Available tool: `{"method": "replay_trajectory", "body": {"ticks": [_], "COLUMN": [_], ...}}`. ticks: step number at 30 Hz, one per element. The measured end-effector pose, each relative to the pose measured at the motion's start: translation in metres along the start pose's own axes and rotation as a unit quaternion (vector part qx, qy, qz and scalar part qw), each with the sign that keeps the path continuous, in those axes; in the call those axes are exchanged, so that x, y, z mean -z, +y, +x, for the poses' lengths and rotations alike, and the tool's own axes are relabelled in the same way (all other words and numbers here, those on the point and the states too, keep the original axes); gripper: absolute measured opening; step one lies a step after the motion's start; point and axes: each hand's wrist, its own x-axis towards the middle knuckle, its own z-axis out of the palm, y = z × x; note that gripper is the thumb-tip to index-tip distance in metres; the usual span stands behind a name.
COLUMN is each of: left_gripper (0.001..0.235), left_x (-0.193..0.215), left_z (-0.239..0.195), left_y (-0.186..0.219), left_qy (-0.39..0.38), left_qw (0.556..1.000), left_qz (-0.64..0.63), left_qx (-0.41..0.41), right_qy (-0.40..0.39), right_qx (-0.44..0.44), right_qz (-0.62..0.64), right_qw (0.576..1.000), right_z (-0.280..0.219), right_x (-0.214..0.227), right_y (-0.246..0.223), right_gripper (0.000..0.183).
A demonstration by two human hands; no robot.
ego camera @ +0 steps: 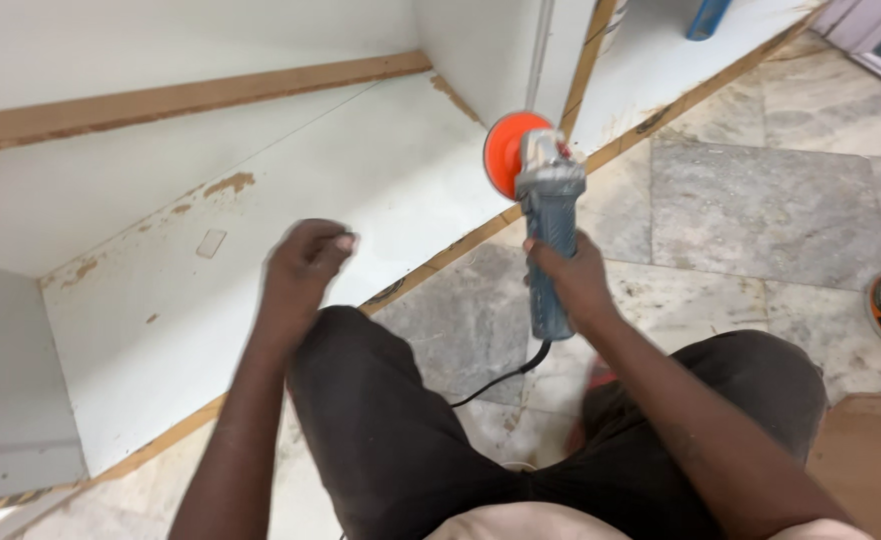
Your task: The person uses an angle grinder with an orange disc to grind the floor surface along the base of a wall. The person moves the grinder back and forth along the edge where the floor meets the wall, generating dust.
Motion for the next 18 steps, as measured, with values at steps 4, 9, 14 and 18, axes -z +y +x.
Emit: {"method": "replay_trajectory", "body": {"ticks": [4, 9, 14, 18], "left_gripper": [0.028, 0.028, 0.034, 0.04], "left_x": [0.026, -0.006, -0.046, -0.099], "left_z": [0.012, 0.081, 0.156, 0.181], "left_y": [-0.038, -0.103, -0.153, -0.137], "left_qy": [-0.008, -0.125, -0.349, -0.488], "left_qw": [0.987, 0.966, 0.902, 0.842], "left_qz": [0.132, 0.174, 0.196, 0.21], "left_qx": [0.095, 0.148, 0.162, 0.093], "right_qy": [-0.046, -0.121, -0.175, -0.194], "right_qx": [-0.01, -0.014, -0.04, -0.044], "right_qz": [-0.058, -0.13, -0.191, -0.206], "right_qw": [0.997, 0.984, 0.965, 0.958], "right_z": [0.028, 0.114, 0.206, 0.25], "right_x": [-0.018, -0.048, -0.076, -0.104], "right_y": [-0.037, -0.051, -0.013, 0.005], "right_gripper": [0.042, 0.042, 0.041, 0.037]}}
